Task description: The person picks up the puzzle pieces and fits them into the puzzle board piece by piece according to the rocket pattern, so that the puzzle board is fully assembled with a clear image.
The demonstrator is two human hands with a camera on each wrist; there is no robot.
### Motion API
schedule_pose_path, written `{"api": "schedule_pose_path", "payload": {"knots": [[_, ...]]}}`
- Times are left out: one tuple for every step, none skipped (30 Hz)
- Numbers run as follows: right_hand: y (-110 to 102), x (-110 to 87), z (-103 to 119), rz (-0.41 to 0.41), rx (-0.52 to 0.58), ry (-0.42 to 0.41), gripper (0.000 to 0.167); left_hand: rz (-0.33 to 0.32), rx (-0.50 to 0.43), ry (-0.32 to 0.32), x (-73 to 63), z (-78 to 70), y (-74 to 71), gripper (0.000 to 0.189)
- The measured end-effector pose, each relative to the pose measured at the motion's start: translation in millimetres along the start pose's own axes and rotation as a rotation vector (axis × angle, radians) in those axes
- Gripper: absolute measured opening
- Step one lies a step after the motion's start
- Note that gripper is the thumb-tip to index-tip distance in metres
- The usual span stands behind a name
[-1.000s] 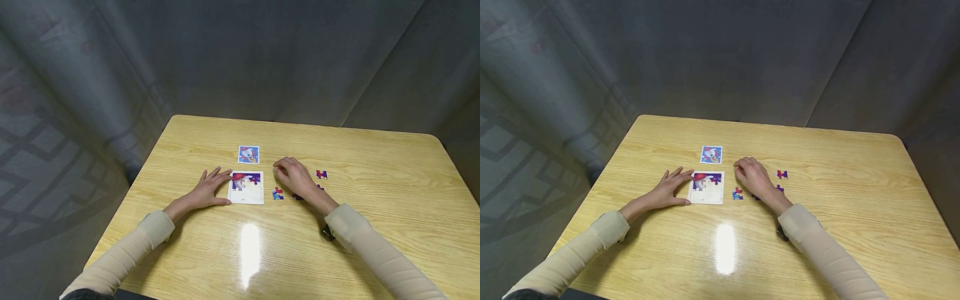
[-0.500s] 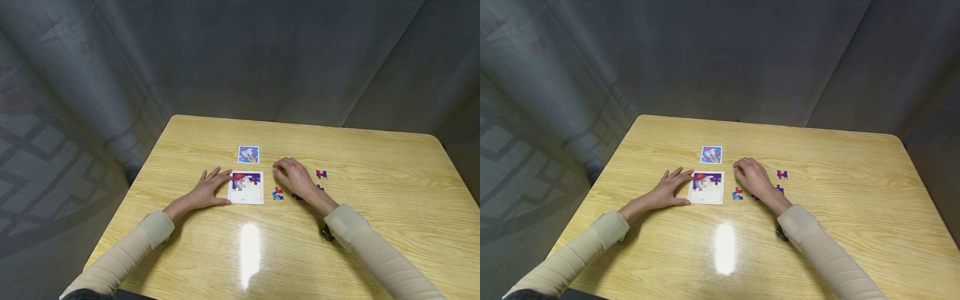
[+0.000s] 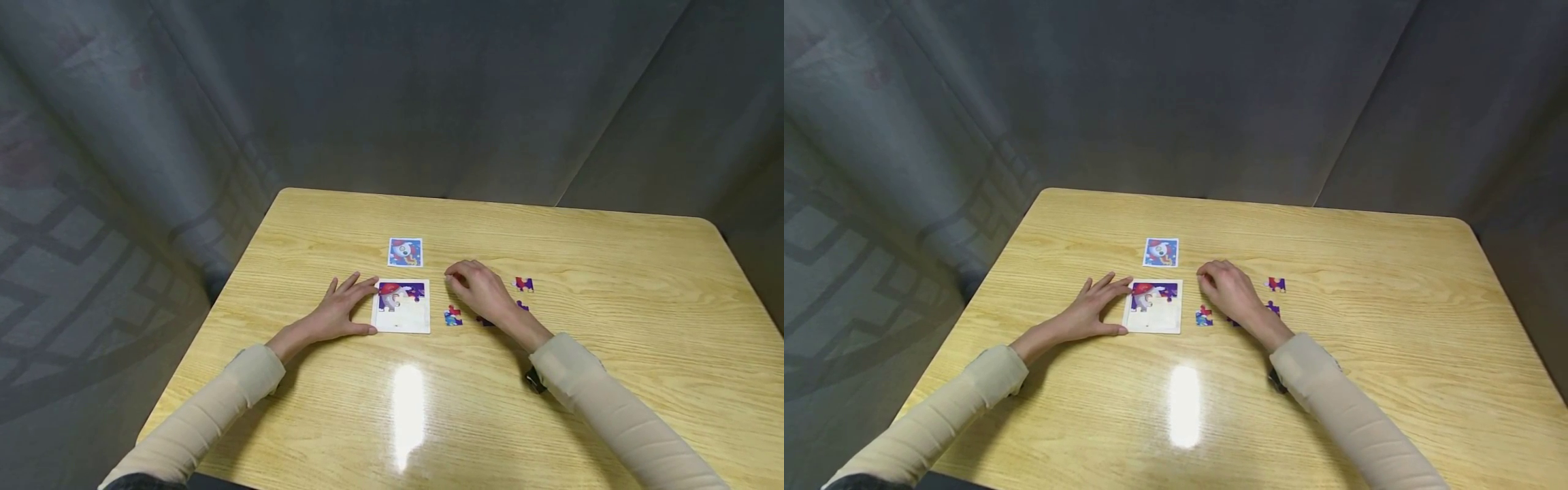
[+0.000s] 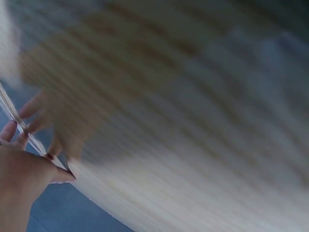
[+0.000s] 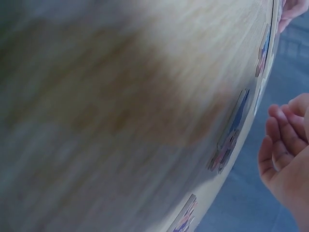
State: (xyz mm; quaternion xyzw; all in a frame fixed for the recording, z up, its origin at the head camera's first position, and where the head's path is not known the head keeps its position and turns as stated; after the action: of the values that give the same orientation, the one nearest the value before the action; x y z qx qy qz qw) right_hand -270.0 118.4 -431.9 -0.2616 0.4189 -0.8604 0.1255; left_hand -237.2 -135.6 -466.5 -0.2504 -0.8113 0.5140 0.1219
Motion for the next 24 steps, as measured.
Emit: {"api": "schedule_pose_path", "payload": {"knots": [[0.0, 0.1, 0.2, 0.0, 0.001, 0.001, 0.015, -0.002, -0.001, 0.002, -0.2, -0.4, -0.2, 0.078], [0.0, 0.1, 0.5, 0.0, 0.002, 0.0, 0.015, -0.005, -0.001, 0.006, -0.3, -0.7, -0.4, 0.078], [-0.1, 0.2, 0.8, -0.001, 0.001, 0.0, 0.015, -0.008, -0.004, 0.009, -0.5, -1.0, -0.6, 0.078], [-0.1, 0.3, 1.1, -0.001, 0.0, 0.0, 0.015, -0.009, -0.005, 0.009, -0.6, -1.0, -0.7, 0.078], [-0.1, 0.4, 1.3, -0.001, 0.0, 0.0, 0.015, -0.011, -0.005, 0.01, -0.7, -1.0, -0.9, 0.078], [-0.1, 0.4, 1.4, -0.001, -0.001, 0.001, 0.015, -0.013, -0.006, 0.011, -0.7, -1.0, -1.0, 0.078], [-0.1, 0.4, 1.5, -0.001, -0.003, 0.002, 0.015, -0.014, -0.007, 0.012, -0.7, -0.9, -1.0, 0.078], [-0.1, 0.4, 1.5, 0.0, -0.004, 0.003, 0.015, -0.015, -0.006, 0.013, -0.6, -0.7, -1.0, 0.078], [-0.1, 0.2, 1.4, 0.0, -0.005, 0.005, 0.015, -0.015, -0.006, 0.014, -0.5, -0.5, -0.9, 0.077], [0.0, 0.2, 1.4, 0.001, -0.005, 0.005, 0.015, -0.015, -0.004, 0.015, -0.4, -0.3, -0.8, 0.077], [0.1, 0.2, 1.4, 0.002, -0.004, 0.006, 0.015, -0.015, -0.005, 0.015, -0.2, -0.1, -0.6, 0.077], [0.2, 0.2, 1.4, 0.003, -0.004, 0.006, 0.015, -0.015, -0.005, 0.016, -0.1, 0.1, -0.4, 0.077], [0.2, 0.3, 1.4, 0.003, -0.005, 0.005, 0.015, -0.015, -0.006, 0.016, 0.0, 0.2, -0.3, 0.077], [0.2, 0.3, 1.4, 0.003, -0.005, 0.005, 0.015, -0.015, -0.005, 0.017, 0.2, 0.3, -0.2, 0.077], [0.2, 0.3, 1.4, 0.003, -0.006, 0.005, 0.015, -0.015, -0.004, 0.018, 0.2, 0.3, -0.2, 0.077], [0.3, 0.3, 1.3, 0.003, -0.007, 0.004, 0.015, -0.016, -0.005, 0.019, 0.3, 0.1, -0.2, 0.077], [0.2, 0.3, 1.2, 0.003, -0.007, 0.004, 0.015, -0.017, -0.005, 0.02, 0.2, 0.0, -0.4, 0.077], [0.2, 0.4, 1.1, 0.002, -0.008, 0.004, 0.015, -0.018, -0.005, 0.021, 0.1, -0.2, -0.5, 0.077], [0.2, 0.4, 1.0, 0.001, -0.01, 0.003, 0.015, -0.019, -0.005, 0.022, 0.0, -0.3, -0.7, 0.077], [0.2, 0.4, 1.0, 0.001, -0.01, 0.003, 0.015, -0.021, -0.004, 0.024, -0.1, -0.2, -0.7, 0.077], [0.2, 0.4, 1.0, 0.0, -0.011, 0.003, 0.015, -0.022, -0.005, 0.025, -0.2, -0.4, -0.9, 0.076], [0.2, 0.5, 1.0, 0.0, -0.011, 0.003, 0.015, -0.022, -0.007, 0.025, -0.4, -0.5, -1.1, 0.076], [0.2, 0.5, 1.1, -0.001, -0.012, 0.003, 0.015, -0.022, -0.008, 0.024, -0.5, -0.5, -1.2, 0.077], [0.2, 0.6, 1.2, -0.002, -0.012, 0.002, 0.015, -0.02, -0.01, 0.022, -0.5, -0.4, -1.1, 0.077]]}}
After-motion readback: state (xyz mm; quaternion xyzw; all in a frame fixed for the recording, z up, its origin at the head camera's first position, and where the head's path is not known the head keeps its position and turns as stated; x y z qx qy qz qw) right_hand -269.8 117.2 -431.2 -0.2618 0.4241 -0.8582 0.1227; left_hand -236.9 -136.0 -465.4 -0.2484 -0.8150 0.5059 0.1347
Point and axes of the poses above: each hand's wrist, its own x-axis towards the middle knuckle, its own y-axis out of the palm, z = x × y, the point moved 7 cm from there along x, towards the middle knuckle, and after that the axes turned 4 degrees about -y, right-handed, at the moved point
